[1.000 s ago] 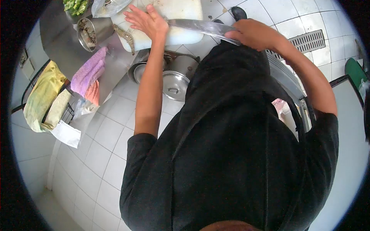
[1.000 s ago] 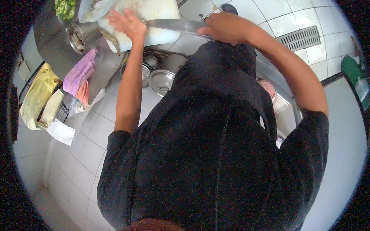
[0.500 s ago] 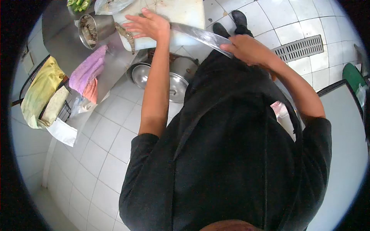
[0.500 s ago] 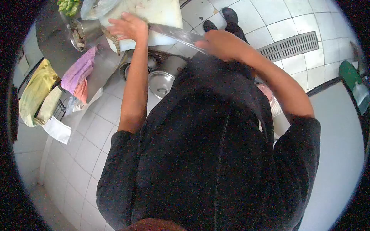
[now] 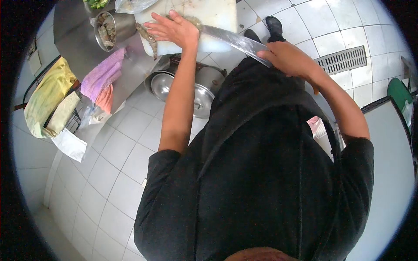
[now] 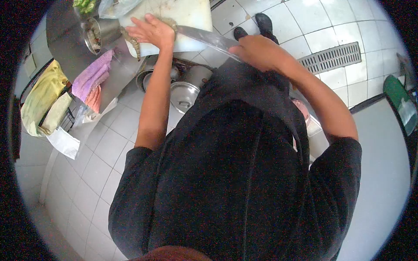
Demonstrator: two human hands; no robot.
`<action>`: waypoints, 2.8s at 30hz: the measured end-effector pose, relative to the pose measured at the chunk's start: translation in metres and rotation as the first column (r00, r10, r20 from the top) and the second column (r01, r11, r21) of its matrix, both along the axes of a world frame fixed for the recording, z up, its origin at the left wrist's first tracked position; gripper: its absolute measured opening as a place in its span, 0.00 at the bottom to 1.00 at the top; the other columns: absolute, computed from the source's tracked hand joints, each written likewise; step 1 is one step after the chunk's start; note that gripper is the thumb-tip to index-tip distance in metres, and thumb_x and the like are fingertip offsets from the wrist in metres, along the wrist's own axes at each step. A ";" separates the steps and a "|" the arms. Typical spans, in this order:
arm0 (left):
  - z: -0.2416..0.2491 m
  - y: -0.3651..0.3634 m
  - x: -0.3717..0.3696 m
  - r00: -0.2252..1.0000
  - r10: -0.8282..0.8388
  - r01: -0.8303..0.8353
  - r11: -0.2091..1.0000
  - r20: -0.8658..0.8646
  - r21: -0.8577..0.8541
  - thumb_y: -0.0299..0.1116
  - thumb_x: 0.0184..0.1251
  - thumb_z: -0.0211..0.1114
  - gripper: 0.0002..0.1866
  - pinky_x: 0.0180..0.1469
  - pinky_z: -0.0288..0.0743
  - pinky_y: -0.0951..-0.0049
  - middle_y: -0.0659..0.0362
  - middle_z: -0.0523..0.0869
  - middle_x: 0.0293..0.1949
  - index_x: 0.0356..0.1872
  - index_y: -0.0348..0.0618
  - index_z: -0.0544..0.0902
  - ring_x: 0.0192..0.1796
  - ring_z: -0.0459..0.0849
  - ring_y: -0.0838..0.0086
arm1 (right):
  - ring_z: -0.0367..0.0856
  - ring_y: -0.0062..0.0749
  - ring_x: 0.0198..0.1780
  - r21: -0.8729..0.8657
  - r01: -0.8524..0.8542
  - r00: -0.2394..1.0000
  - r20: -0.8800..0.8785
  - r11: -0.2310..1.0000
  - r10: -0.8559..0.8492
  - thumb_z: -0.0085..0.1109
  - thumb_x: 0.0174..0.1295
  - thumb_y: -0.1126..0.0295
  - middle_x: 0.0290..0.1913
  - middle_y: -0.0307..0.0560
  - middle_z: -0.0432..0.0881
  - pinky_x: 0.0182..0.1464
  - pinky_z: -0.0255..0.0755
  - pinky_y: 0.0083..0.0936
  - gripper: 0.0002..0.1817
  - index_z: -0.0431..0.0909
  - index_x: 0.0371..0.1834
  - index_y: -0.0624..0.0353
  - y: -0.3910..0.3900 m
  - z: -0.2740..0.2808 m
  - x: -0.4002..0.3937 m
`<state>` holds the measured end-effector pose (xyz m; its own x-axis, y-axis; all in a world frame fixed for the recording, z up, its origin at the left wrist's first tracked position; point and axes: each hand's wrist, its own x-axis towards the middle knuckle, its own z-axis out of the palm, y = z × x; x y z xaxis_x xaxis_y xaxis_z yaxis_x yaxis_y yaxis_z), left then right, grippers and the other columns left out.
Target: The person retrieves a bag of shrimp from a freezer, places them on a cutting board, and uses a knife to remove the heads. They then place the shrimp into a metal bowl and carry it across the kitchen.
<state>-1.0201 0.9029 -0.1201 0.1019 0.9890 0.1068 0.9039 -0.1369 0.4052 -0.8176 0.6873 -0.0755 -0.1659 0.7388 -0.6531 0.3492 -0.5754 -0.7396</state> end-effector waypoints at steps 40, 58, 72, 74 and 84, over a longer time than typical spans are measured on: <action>0.026 -0.022 0.009 0.999 -0.028 0.025 0.991 0.026 0.130 0.50 0.58 0.72 0.46 0.69 0.53 0.37 0.33 0.62 0.66 0.70 0.34 0.60 0.68 0.61 0.41 | 0.80 0.67 0.39 -0.018 -0.059 0.964 0.260 0.998 0.062 0.52 0.72 0.50 0.33 0.68 0.82 0.43 0.73 0.51 0.25 0.80 0.33 0.65 -0.039 0.052 0.034; 0.039 0.003 -0.090 0.991 0.026 -0.051 0.982 0.135 0.180 0.28 0.52 0.69 0.26 0.57 0.70 0.52 0.47 0.81 0.48 0.56 0.40 0.76 0.54 0.78 0.48 | 0.77 0.39 0.16 0.073 0.051 0.958 0.279 0.996 -0.070 0.54 0.73 0.51 0.16 0.54 0.75 0.23 0.69 0.36 0.26 0.75 0.28 0.66 0.027 0.076 0.019; 0.130 0.190 -0.173 0.985 0.166 -0.151 0.961 -0.047 0.234 0.39 0.57 0.71 0.19 0.56 0.76 0.54 0.46 0.85 0.46 0.49 0.44 0.87 0.53 0.82 0.51 | 0.69 0.24 0.19 -0.042 0.226 0.933 0.297 0.973 -0.204 0.54 0.73 0.60 0.21 0.40 0.72 0.20 0.64 0.25 0.18 0.73 0.30 0.63 0.023 0.099 0.010; 0.126 0.209 -0.170 0.987 0.100 -0.084 0.988 -0.128 0.130 0.36 0.56 0.69 0.18 0.56 0.77 0.54 0.47 0.85 0.48 0.50 0.46 0.87 0.54 0.82 0.51 | 0.67 0.22 0.19 -0.034 0.271 0.919 0.305 0.962 -0.249 0.55 0.73 0.61 0.21 0.38 0.71 0.20 0.63 0.24 0.17 0.72 0.30 0.62 0.022 0.104 0.006; 0.103 0.263 -0.140 0.829 -0.529 0.514 0.849 -0.181 -0.124 0.16 0.50 0.59 0.28 0.67 0.70 0.60 0.54 0.84 0.57 0.56 0.47 0.84 0.64 0.76 0.56 | 0.70 0.23 0.18 0.037 0.425 0.849 0.330 0.904 -0.412 0.57 0.72 0.59 0.19 0.40 0.72 0.21 0.67 0.26 0.19 0.73 0.30 0.64 0.015 0.111 -0.003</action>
<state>-1.1601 1.1657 -0.0171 0.6163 0.7866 -0.0374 0.7681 -0.5899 0.2490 -0.8208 0.7026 0.0352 0.3779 0.6653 -0.6438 0.2840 -0.7452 -0.6034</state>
